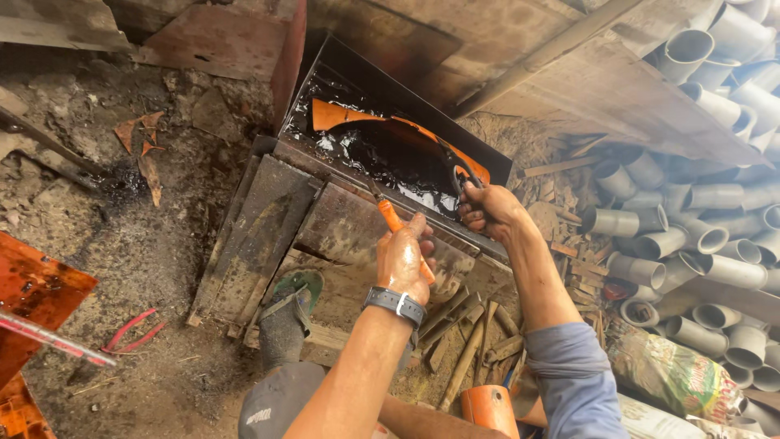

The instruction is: The person uses pliers to handle a flexible orange sheet, dipping it into a black liquid bath to coat it. The person then transfers the coated sheet to a flat surface and uses pliers to smooth and spread the coating evenly across the material.

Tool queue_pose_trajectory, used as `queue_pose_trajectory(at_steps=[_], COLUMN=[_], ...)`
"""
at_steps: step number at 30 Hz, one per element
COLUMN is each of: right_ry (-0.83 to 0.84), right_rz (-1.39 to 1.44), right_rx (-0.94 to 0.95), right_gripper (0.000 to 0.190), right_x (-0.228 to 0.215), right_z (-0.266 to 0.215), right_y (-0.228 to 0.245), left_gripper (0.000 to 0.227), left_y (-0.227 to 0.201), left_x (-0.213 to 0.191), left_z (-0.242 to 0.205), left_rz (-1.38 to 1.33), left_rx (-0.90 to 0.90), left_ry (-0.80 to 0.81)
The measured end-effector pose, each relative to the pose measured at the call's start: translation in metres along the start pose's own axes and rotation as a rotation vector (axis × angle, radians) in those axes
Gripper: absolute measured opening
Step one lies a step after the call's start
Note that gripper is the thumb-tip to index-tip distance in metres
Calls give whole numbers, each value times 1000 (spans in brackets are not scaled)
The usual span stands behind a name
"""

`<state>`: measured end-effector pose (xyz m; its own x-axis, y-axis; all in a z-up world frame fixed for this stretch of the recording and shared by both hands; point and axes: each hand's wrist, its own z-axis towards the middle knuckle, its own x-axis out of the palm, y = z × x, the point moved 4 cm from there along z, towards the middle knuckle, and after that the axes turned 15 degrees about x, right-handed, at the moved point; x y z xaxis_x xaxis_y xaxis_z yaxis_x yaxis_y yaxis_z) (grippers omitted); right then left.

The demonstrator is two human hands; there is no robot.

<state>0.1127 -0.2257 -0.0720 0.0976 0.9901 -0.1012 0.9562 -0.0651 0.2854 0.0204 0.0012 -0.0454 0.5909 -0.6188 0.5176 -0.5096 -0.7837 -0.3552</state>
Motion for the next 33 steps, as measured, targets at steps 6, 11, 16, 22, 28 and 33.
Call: queue_pose_trajectory(at_steps=[6,11,16,22,28,33], right_ry=[-53,-83,0,-37,-16,-30], right_rz=[-49,-114,-60,1,58,35], right_rx=[67,164,179,180,108,-45], right_gripper=[27,28,23,30,31,26], right_x=[9,19,24,34,15,17], right_z=[35,96,143,146,58,-16], right_y=[10,24,27,20,-9,-43], left_gripper=[15,16,21,28,25,27], left_y=[5,8,5,9,39,53], left_x=[-3,-5,-1,-3,-9,-19], left_z=[4,13,17,19,49,82], left_rz=[-12,-42,-51,28,83,116], left_rx=[33,24,113,27,82,98], left_ry=[-11,-25,-21,-47,60,147])
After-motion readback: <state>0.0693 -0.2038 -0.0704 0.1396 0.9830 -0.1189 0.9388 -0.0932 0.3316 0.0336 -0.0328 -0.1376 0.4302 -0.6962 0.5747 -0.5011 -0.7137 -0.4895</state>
